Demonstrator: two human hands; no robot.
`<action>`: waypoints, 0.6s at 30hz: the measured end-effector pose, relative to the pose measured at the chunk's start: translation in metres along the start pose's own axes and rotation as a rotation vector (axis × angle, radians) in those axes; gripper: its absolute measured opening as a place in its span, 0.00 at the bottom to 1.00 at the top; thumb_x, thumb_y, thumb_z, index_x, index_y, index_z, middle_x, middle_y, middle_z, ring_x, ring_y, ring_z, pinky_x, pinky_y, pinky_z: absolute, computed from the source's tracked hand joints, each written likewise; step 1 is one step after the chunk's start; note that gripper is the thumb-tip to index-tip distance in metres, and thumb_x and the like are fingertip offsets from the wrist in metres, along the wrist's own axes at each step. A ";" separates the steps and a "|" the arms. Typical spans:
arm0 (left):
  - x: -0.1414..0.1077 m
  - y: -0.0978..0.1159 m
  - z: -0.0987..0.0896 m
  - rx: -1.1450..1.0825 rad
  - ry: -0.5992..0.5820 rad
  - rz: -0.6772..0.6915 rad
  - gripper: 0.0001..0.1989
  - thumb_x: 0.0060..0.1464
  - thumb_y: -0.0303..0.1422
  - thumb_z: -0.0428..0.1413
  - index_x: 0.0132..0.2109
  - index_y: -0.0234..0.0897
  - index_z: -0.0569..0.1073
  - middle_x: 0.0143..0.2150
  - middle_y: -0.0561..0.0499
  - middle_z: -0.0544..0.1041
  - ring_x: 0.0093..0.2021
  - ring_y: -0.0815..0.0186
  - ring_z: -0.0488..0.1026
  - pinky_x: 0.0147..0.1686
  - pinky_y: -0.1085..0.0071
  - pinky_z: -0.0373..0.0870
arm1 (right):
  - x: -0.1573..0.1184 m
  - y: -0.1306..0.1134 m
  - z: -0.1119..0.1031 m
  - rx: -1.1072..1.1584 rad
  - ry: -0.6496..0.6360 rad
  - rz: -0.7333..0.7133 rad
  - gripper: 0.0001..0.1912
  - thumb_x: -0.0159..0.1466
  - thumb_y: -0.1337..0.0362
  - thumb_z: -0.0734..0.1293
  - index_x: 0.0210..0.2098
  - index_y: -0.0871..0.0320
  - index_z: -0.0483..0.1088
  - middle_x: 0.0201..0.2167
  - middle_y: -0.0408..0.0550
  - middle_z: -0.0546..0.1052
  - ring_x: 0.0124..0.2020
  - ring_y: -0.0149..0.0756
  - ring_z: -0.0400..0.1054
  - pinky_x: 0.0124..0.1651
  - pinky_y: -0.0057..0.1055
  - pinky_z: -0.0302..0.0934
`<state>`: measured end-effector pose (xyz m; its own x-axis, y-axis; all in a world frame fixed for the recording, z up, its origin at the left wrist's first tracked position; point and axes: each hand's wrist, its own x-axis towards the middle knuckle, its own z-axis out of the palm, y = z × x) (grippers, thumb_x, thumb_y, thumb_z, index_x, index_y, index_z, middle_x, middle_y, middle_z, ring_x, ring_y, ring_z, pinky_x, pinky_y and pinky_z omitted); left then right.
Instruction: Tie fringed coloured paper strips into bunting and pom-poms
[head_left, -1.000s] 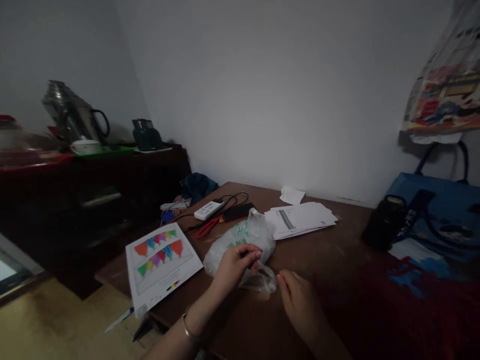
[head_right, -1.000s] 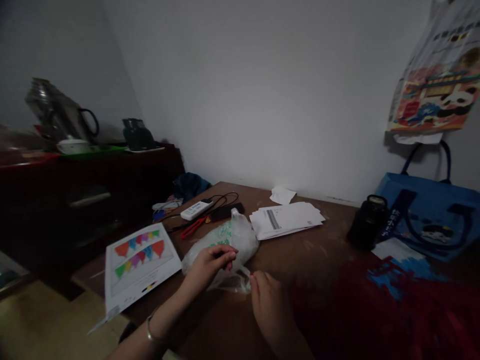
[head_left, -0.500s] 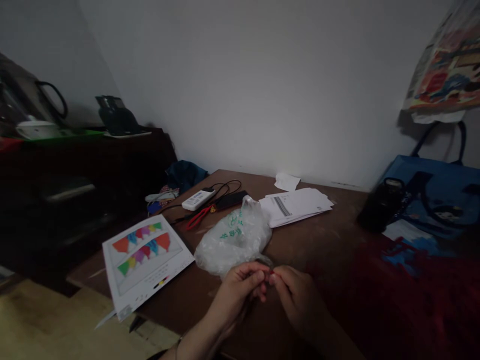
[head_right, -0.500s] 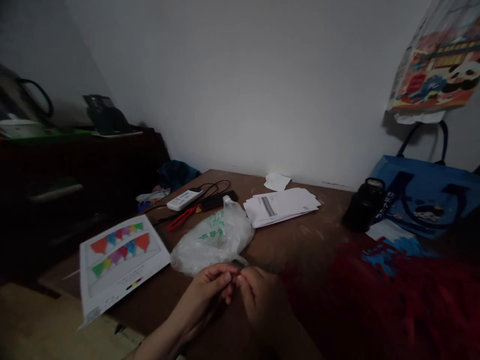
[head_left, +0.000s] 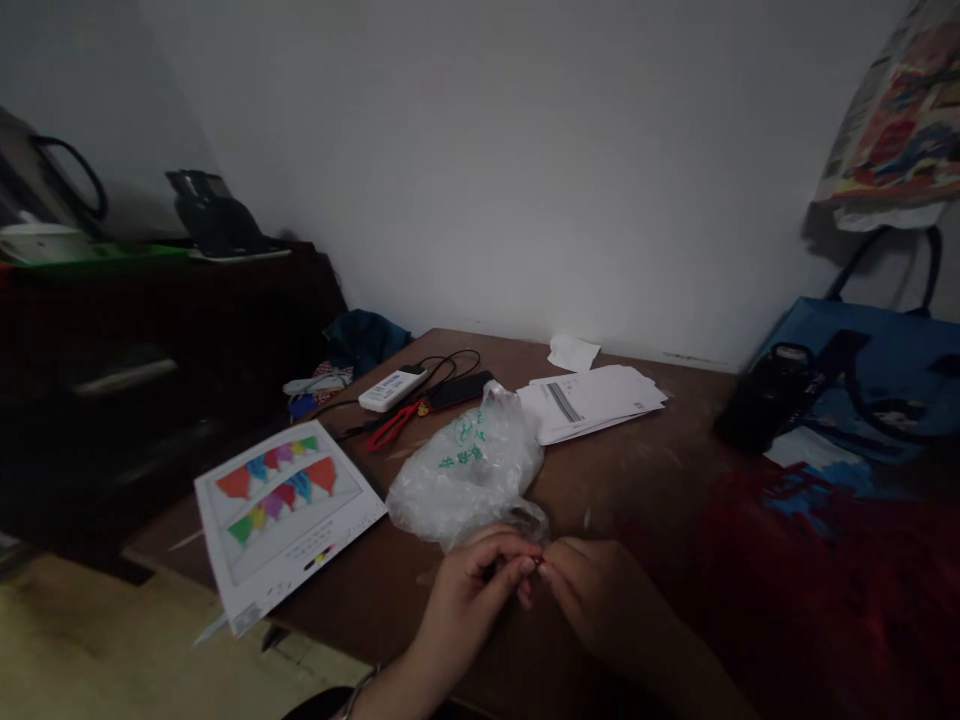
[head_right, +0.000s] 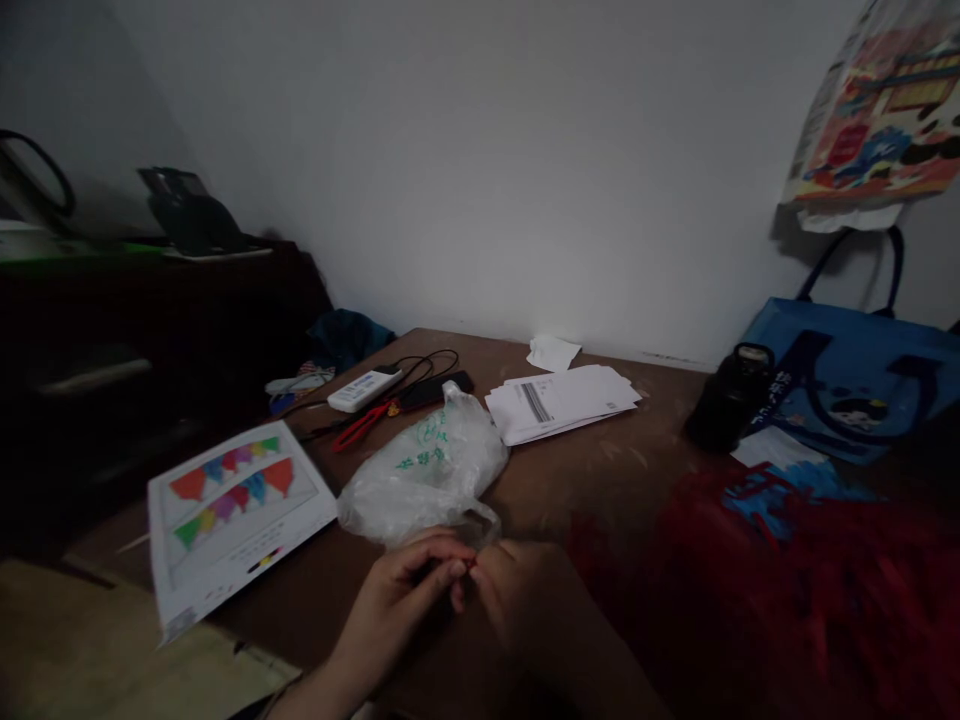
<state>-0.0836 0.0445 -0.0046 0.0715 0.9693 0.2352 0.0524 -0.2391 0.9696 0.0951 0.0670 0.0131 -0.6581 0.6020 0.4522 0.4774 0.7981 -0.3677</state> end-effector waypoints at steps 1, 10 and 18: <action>-0.001 -0.001 0.000 0.026 -0.001 0.027 0.10 0.56 0.38 0.60 0.34 0.37 0.81 0.26 0.52 0.75 0.22 0.69 0.73 0.29 0.74 0.69 | -0.001 0.000 0.000 -0.021 -0.011 -0.002 0.17 0.70 0.68 0.52 0.31 0.56 0.68 0.25 0.45 0.74 0.26 0.33 0.69 0.27 0.30 0.52; -0.006 0.000 -0.007 0.103 -0.043 0.091 0.07 0.58 0.34 0.58 0.36 0.39 0.81 0.30 0.49 0.77 0.26 0.67 0.75 0.30 0.74 0.70 | -0.001 -0.003 0.003 0.111 -0.054 0.042 0.17 0.71 0.67 0.53 0.32 0.56 0.70 0.28 0.45 0.76 0.30 0.33 0.70 0.31 0.29 0.56; -0.006 0.001 -0.009 0.019 -0.014 0.018 0.06 0.57 0.34 0.59 0.37 0.38 0.80 0.30 0.52 0.74 0.23 0.69 0.73 0.27 0.75 0.69 | 0.001 -0.007 -0.006 0.341 0.008 0.339 0.09 0.60 0.69 0.67 0.41 0.55 0.71 0.36 0.44 0.77 0.37 0.35 0.72 0.40 0.27 0.62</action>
<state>-0.0927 0.0393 -0.0040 0.0869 0.9640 0.2512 0.0697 -0.2574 0.9638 0.0949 0.0620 0.0213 -0.4932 0.8279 0.2669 0.4452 0.5039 -0.7402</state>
